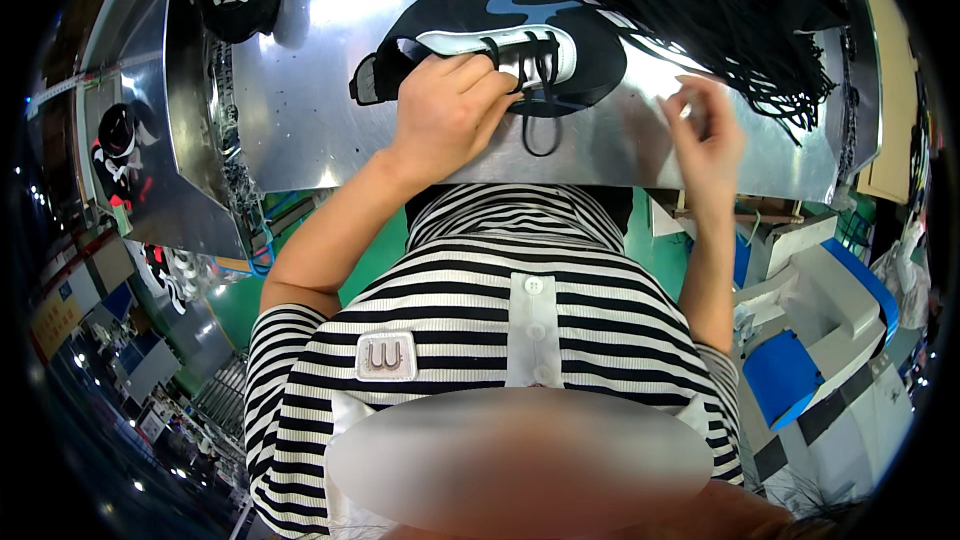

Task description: The person laces an athletic shoe by hand, pulling the laces through the eyelets and checking for even tension.

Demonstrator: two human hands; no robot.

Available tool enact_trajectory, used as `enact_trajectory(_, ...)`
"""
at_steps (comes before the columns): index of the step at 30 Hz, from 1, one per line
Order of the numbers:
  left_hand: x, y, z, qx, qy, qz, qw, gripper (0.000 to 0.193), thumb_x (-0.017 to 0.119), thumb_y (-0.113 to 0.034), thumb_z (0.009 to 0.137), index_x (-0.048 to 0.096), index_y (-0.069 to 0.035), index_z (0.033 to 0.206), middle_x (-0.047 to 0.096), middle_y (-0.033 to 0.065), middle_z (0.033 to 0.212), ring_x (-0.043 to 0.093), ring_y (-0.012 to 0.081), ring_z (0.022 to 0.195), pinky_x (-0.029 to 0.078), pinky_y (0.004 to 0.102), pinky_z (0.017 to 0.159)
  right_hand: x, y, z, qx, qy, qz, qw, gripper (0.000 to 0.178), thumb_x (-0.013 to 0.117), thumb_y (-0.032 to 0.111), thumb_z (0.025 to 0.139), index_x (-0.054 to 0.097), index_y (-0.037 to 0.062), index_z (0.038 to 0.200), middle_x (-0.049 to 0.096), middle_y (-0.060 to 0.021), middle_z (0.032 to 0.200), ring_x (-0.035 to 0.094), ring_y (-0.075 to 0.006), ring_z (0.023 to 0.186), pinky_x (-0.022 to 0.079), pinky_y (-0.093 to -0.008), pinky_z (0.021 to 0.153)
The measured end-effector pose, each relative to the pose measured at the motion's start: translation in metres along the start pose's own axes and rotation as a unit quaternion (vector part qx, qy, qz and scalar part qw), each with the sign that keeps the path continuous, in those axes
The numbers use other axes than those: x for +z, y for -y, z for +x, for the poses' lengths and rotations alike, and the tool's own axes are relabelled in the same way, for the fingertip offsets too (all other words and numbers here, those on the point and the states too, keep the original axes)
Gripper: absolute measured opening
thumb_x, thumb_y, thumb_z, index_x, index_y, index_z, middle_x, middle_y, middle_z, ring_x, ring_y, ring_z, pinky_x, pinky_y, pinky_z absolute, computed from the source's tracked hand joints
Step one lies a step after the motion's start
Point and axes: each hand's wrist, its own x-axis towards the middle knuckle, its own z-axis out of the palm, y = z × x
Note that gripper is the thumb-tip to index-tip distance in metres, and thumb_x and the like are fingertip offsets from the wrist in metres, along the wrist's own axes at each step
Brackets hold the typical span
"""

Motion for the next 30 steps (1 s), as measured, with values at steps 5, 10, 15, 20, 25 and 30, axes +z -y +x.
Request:
enact_trajectory(5,0.003,-0.002,0.003,0.059,-0.026,0.015,0.998,0.019,0.074,-0.005,0.069,0.066,-0.007,0.086,0.056,0.0033,0.072,0.055,0.0217,0.064,0.043,0.0332,0.057,0.05,0.057,0.023,-0.301,0.115,-0.022,0.946,0.026,0.061,-0.001,0.083,0.061,0.0057,0.108,0.07,-0.0056,0.091,0.062,-0.0146,0.061,0.048,-0.0248,0.054)
enact_trajectory(10,0.009,0.0,-0.007,0.049,-0.045,0.028,0.997,0.021,0.072,-0.001,0.066,0.067,-0.005,0.086,0.055,0.004,0.069,0.053,0.021,0.061,0.043,0.032,0.056,0.079,0.057,0.024,-0.329,0.1,-0.26,0.903,0.023,0.057,0.003,0.085,0.059,0.0071,0.107,0.069,-0.0073,0.082,0.067,-0.0265,0.069,0.05,-0.0365,0.057)
enact_trajectory(15,0.008,0.004,-0.004,0.068,-0.042,0.018,0.997,0.019,0.075,-0.006,0.069,0.067,-0.006,0.086,0.054,0.003,0.069,0.052,0.0206,0.062,0.041,0.033,0.057,0.075,0.052,0.045,-0.163,0.204,-0.075,0.963,0.02,0.067,0.011,0.082,0.065,0.0076,0.102,0.07,-0.0086,0.082,0.068,-0.0274,0.075,0.052,-0.0376,0.067)
enact_trajectory(20,0.004,0.006,0.003,0.075,-0.009,0.011,0.997,0.017,0.075,-0.014,0.069,0.064,-0.008,0.081,0.05,0.001,0.068,0.053,0.0186,0.065,0.038,0.0317,0.061,0.054,0.056,0.07,-0.18,0.125,0.236,0.947,0.016,0.074,0.009,0.083,0.067,0.0032,0.097,0.066,0.0,0.09,0.062,-0.0085,0.084,0.052,-0.0238,0.075)
enact_trajectory(25,0.0,0.006,0.012,0.091,0.009,-0.01,0.996,0.018,0.075,-0.012,0.069,0.065,-0.008,0.083,0.051,0.0014,0.07,0.053,0.019,0.067,0.04,0.0326,0.063,-0.029,0.118,0.087,-0.224,-0.105,0.325,0.913,0.011,0.064,0.002,0.088,0.06,0.0046,0.099,0.063,0.0028,0.079,0.037,0.0025,0.049,0.026,-0.0156,0.041)
enact_trajectory(30,-0.002,0.011,0.01,0.032,0.047,-0.064,0.996,0.034,0.076,-0.012,0.075,0.064,-0.006,0.106,0.062,0.0061,0.084,0.06,0.0233,0.078,0.045,0.0346,0.071,0.039,0.052,0.061,-0.109,0.107,0.331,0.931,0.019,0.068,0.006,0.088,0.066,0.0034,0.107,0.068,0.0011,0.088,0.047,0.0017,0.064,0.029,-0.0141,0.052)
